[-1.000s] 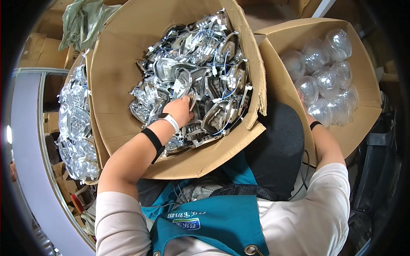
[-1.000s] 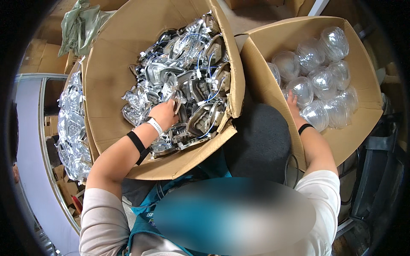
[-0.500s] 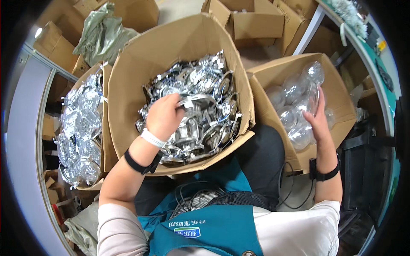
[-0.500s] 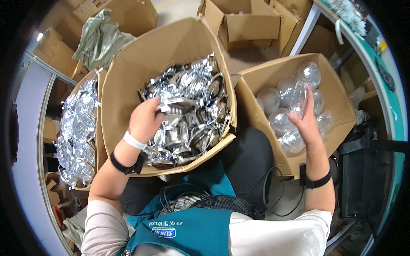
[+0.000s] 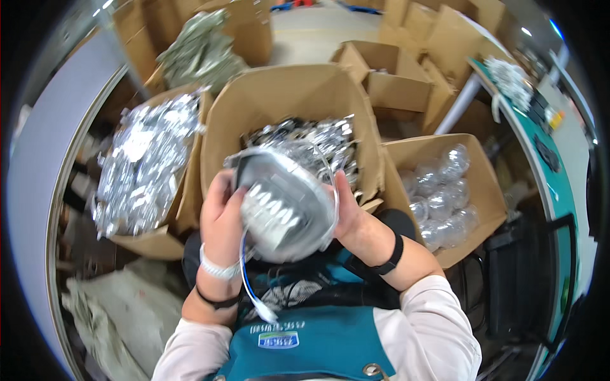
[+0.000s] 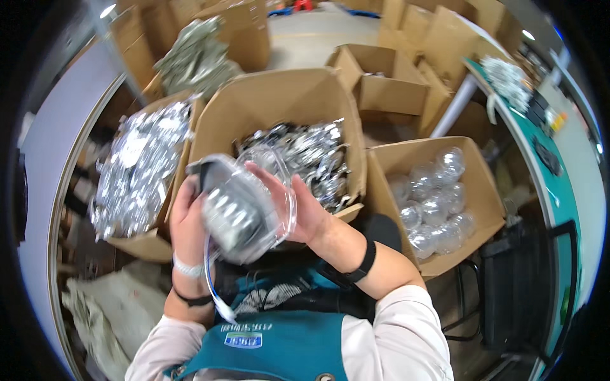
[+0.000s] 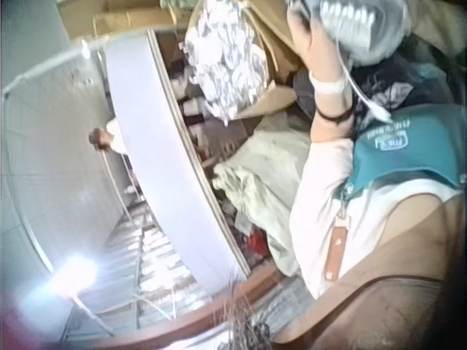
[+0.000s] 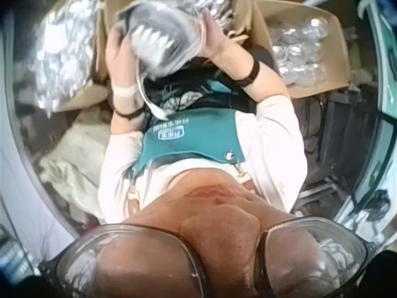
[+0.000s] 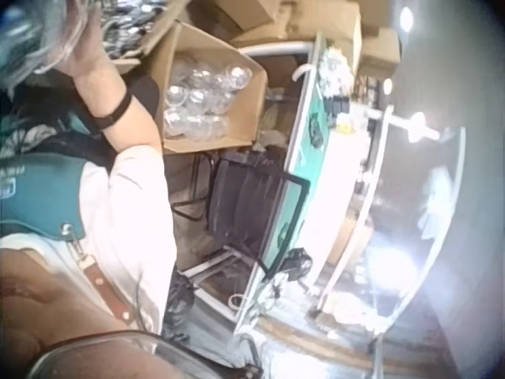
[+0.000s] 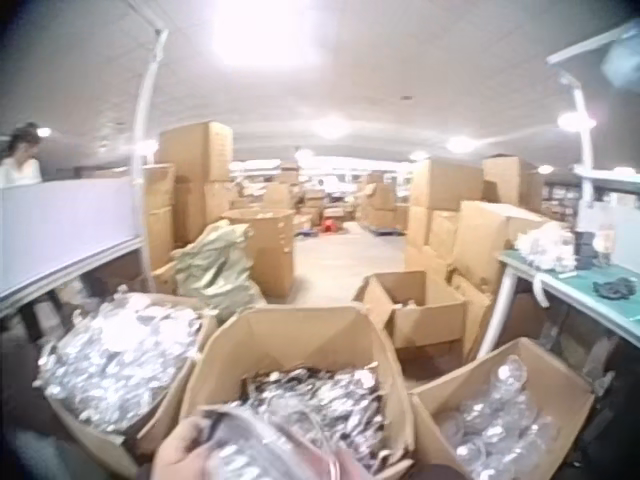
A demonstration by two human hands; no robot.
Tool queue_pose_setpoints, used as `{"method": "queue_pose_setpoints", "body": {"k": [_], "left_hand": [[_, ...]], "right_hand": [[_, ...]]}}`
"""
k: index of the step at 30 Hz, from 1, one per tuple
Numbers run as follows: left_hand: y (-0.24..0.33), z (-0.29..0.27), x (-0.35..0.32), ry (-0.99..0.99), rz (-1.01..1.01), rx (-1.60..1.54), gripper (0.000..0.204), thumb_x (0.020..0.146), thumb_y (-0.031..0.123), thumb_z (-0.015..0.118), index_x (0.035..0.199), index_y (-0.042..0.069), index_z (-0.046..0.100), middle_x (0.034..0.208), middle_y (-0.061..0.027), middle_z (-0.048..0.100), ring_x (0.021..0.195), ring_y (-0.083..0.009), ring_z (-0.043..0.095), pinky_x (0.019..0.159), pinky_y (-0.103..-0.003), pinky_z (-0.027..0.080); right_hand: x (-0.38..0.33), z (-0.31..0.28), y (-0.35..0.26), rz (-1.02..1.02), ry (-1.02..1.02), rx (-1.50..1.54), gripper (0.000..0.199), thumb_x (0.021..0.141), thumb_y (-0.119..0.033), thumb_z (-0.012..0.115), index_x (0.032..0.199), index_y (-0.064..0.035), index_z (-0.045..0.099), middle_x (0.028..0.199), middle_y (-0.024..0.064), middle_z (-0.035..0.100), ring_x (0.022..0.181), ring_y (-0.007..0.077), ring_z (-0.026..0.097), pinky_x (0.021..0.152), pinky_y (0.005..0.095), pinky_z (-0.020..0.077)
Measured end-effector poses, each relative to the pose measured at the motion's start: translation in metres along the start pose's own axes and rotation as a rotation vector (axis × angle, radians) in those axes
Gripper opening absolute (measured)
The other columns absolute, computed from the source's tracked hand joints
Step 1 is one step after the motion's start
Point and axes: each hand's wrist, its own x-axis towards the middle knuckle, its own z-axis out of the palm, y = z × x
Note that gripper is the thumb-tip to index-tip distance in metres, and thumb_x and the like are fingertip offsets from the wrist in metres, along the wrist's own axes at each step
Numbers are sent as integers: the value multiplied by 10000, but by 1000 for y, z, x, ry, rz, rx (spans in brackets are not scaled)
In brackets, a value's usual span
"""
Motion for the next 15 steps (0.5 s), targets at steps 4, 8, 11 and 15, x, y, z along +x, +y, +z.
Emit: {"method": "queue_pose_setpoints", "body": {"k": [4,8,11,15], "left_hand": [[-42,-38,7,112,323,670,478,922,188,562,1323,-43,442,1195,-190,538,1108,-285,533,984,-357,407],[-20,-53,-21,-128,368,890,811,788,457,697,1410,34,393,1409,-268,364,1301,-432,368,1084,-471,305],[-7,-39,-38,-375,315,1180,1041,621,548,793,1464,123,356,1471,-325,253,1345,-557,234,1108,-550,252],[-24,-28,-40,-380,196,1117,1145,594,521,818,1493,80,264,1491,-322,220,1370,-521,246,1108,-490,300]], "right_hand": [[19,-7,57,-23,93,229,869,834,-690,501,1458,-103,353,1454,143,427,1311,336,441,1095,509,351],[16,-24,68,13,119,213,912,818,-750,453,1456,-105,357,1456,155,419,1318,356,429,1099,535,336],[9,-26,71,27,143,323,891,826,-747,440,1434,-98,388,1436,138,446,1302,333,450,1086,527,350],[1,-12,73,8,259,139,858,838,-694,505,1453,-115,353,1439,119,439,1316,320,436,1086,504,364]]}}
